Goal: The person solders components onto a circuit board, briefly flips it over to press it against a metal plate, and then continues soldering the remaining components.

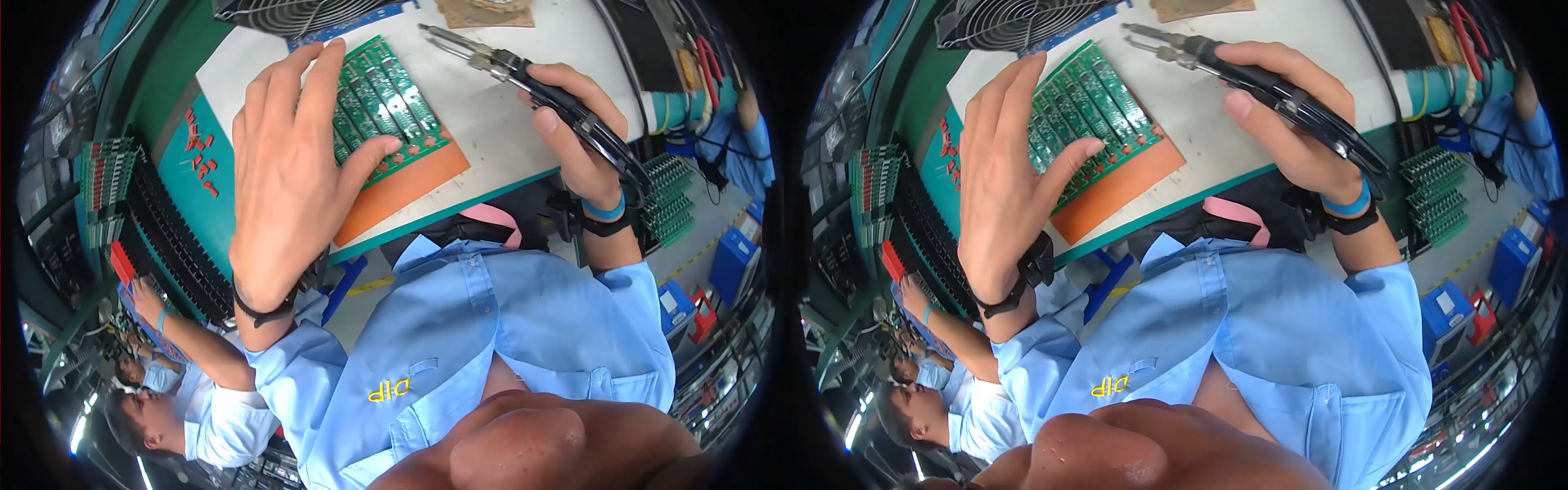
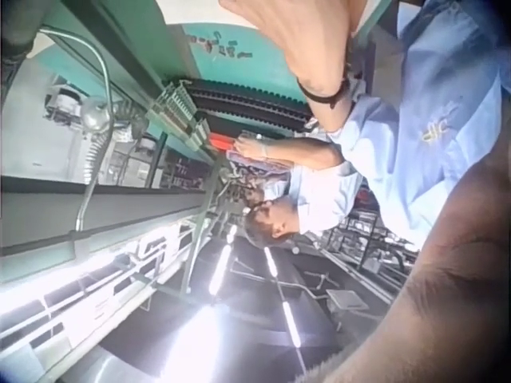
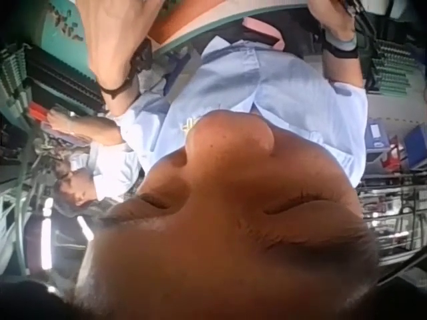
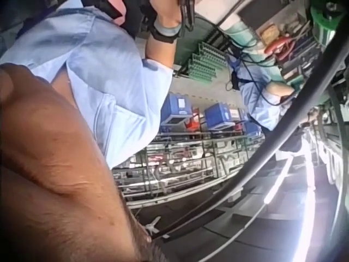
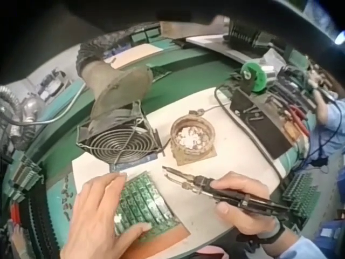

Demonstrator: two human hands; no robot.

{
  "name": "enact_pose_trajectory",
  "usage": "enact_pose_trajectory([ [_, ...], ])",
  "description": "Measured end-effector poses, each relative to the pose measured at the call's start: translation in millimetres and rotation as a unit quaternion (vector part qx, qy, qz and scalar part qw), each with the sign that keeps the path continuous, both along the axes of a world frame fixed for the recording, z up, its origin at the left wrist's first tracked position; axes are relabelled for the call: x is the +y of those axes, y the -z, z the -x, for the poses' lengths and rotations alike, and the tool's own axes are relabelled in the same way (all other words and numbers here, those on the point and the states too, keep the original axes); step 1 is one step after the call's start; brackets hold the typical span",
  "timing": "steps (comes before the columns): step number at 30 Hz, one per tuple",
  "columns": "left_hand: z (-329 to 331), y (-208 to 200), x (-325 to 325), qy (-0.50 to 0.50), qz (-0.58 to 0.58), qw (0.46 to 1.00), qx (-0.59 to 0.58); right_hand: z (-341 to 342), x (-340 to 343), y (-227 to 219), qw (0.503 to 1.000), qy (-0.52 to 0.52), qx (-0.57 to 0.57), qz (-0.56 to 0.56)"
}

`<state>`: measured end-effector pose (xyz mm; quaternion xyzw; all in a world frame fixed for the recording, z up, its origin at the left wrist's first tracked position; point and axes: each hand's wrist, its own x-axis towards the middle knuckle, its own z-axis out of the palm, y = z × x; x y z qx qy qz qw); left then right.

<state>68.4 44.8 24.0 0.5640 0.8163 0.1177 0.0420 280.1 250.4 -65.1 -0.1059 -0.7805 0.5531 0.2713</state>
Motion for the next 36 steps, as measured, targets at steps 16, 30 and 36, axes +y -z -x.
enact_pose_trajectory([
  [16, 4.3, 38.1, -60.2, -0.109, -0.007, 0.992, -0.059, -2.2, -2.0, 7.9, 0.999, 0.04, -0.022, -0.017],
  [30, 9.5, 44.3, -49.0, -0.101, -0.072, 0.988, -0.094, 1.9, -0.9, 14.4, 0.997, 0.04, 0.005, -0.06],
  [36, 9.7, 50.4, 12.8, 0.02, -0.108, 0.993, -0.03, 1.2, -1.2, 11.3, 0.998, 0.024, 0.017, -0.049],
])
